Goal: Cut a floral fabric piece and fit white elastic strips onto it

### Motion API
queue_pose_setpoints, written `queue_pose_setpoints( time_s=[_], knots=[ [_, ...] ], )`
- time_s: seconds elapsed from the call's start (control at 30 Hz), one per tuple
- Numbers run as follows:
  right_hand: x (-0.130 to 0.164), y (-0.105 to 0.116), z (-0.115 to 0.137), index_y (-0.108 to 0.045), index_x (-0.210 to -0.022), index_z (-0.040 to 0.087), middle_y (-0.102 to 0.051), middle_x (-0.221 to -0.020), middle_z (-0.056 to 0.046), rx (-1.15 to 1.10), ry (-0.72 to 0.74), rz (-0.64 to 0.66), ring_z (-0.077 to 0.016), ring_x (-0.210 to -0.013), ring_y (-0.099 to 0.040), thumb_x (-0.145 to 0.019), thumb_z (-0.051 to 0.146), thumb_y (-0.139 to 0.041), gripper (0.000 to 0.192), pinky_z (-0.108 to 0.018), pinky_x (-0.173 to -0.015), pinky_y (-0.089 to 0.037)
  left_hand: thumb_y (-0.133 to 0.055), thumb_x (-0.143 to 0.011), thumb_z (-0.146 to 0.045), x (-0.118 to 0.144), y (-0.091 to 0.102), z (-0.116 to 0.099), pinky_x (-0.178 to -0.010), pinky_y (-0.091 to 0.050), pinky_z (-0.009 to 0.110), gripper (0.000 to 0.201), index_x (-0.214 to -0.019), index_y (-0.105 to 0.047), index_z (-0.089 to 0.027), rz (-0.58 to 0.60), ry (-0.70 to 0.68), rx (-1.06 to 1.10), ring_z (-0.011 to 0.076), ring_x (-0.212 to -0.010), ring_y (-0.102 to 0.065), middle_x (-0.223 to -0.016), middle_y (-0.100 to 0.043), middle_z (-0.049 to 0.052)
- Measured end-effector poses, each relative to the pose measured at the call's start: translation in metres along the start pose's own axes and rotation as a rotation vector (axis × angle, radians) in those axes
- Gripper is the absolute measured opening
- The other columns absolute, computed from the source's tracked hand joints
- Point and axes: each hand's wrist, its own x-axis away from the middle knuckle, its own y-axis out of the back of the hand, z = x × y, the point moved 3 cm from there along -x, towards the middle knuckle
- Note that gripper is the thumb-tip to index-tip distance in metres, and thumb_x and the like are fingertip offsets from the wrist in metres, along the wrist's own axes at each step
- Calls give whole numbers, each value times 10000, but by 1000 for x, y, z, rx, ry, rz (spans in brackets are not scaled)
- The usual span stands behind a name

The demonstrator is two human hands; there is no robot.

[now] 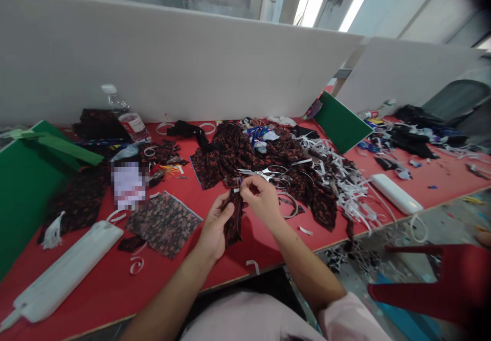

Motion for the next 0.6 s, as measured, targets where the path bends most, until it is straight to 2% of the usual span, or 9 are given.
queue_pose_setpoints(
  time_s=[0.1, 0.33, 0.47, 0.6],
  knots=[
    [2, 1, -1, -550, -674, 181, -547, -648, 12, 21, 4, -7, -115, -600, -482, -745, 174, -486, 96, -223, -565, -376, -673, -723, -314, -1, 1, 2, -830, -494, 319, 329, -1037, -602, -247, -1, -6, -3, 185, -934, -635, -1126, -628, 44],
    [17, 3, 19, -610, -782, 197, -597, -746, -16, 198, 215, -4, -153, -754, -522, -800, 200, -515, 97, -267, -727, -402, -682, -715, -239, -2, 3, 4, -901, -444, 260, 291, -1001, -630, -238, -47, -114, -16, 150, -1038, -573, -1106, -635, 17],
    [17, 1, 16, -602, -754, 192, -589, -734, -19, 233, 206, -6, -151, -743, -523, -816, 189, -491, 128, -266, -718, -401, -678, -718, -224, -1, 2, 5, -896, -444, 260, 284, -998, -631, -231, -49, -116, -28, 146, -1026, -575, -1102, -636, 17],
    [13, 0, 11, -585, -724, 189, -575, -699, -3, 134, 127, 18, -132, -682, -519, -810, 189, -488, 130, -239, -638, -397, -670, -727, -253, -1, 2, 5, -859, -462, 271, 288, -1012, -625, -244, -32, -82, -23, 152, -997, -588, -1114, -631, 20]
  ],
)
